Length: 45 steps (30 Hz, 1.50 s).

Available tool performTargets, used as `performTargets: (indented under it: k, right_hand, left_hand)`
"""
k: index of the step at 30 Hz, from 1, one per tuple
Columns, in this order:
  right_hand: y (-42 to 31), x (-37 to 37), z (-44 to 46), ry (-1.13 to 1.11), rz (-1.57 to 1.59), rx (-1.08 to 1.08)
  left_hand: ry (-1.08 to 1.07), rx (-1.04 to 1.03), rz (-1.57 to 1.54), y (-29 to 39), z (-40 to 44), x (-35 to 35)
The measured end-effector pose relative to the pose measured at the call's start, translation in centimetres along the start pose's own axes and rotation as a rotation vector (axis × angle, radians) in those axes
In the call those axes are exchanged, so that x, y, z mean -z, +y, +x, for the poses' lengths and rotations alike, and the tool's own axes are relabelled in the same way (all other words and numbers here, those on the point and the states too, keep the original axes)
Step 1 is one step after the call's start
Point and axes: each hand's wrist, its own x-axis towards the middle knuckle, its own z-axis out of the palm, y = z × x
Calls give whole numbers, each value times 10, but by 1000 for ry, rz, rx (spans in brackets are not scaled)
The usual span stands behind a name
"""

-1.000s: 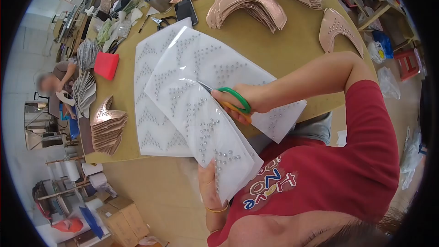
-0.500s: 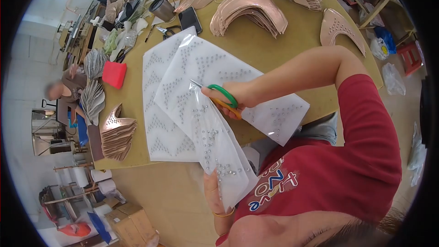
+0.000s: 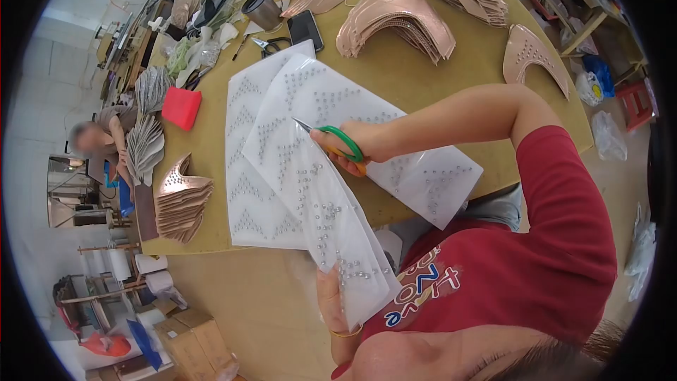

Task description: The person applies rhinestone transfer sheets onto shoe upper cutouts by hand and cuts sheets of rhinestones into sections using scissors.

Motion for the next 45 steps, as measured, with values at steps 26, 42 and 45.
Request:
performTargets:
  k: [26, 42, 45]
  right_hand:
    - [-52, -11, 64, -32, -76, -14]
    - [-66, -18, 100, -68, -126, 36]
    - [-68, -24, 114, 13, -98, 98]
  left_hand:
    - [-98, 60, -123, 4, -9, 28]
    - [-116, 86, -128, 3, -13, 41]
    - [-101, 82, -111, 2, -16, 42]
